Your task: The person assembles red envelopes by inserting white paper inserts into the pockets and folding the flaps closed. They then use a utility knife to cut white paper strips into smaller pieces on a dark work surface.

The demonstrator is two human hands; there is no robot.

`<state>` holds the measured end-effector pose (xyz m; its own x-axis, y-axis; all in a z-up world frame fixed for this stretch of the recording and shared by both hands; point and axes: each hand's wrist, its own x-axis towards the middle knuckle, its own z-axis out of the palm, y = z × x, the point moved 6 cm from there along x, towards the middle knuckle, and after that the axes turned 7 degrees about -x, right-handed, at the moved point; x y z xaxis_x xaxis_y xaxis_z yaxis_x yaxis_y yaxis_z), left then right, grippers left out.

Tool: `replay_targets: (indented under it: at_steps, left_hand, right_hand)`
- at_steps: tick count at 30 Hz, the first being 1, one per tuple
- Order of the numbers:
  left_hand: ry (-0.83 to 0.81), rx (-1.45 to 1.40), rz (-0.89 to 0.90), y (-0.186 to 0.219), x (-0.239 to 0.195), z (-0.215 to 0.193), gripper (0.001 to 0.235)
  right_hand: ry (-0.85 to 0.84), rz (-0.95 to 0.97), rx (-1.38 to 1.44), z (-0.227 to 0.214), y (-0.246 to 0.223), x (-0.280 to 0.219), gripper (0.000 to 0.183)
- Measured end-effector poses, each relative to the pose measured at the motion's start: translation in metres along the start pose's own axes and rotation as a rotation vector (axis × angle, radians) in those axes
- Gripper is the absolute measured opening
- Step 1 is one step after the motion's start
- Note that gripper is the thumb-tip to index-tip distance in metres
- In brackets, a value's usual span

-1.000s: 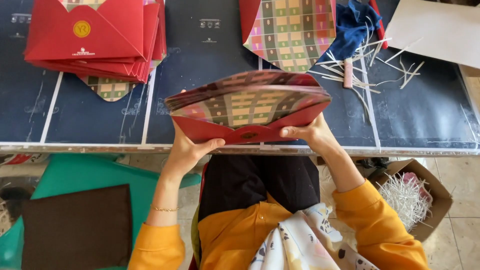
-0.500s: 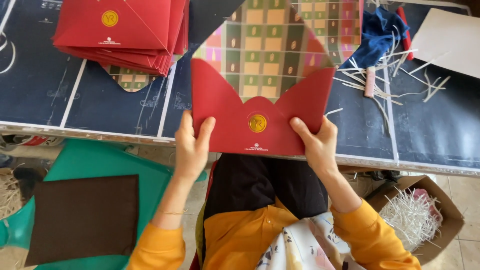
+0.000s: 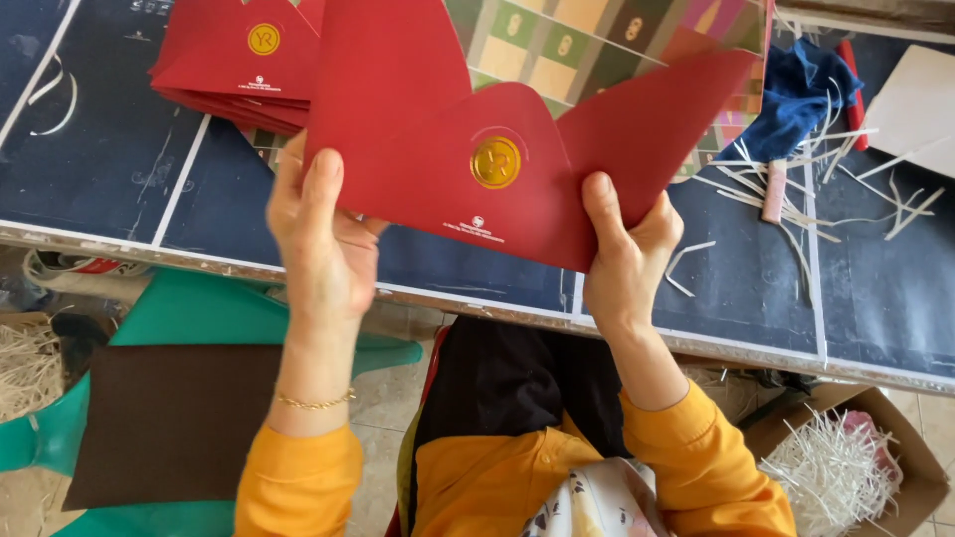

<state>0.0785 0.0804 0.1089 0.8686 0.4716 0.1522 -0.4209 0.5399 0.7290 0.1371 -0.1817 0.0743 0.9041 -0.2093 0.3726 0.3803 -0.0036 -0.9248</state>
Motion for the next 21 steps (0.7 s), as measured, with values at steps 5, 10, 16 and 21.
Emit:
replay_targets:
  at_steps: [5,10,16,21]
  left_hand:
    - [0.112,0.323,0.343,0.056,0.067,-0.031,0.007]
    - [0.220,0.277,0.286,0.085,0.169,-0.112,0.006]
    - [0.508,0.864,0.220,0.035,0.247,-0.263,0.022]
    - [0.477,1.287,0.369,0.036,0.257,-0.278,0.042]
  right_hand:
    - [-0.456,0.130,-0.162,0.044,-0.027,-0.004,0.032]
    - [-0.653,0.124,-0.343,0.020,0.024,-0.020,0.032]
    - [-0.708,-0.395,-0.719,0.020,0.038,-0.053,0.017]
    - [-0.744,-0.385,-0.766,0.021,0.041,-0.056,0.019]
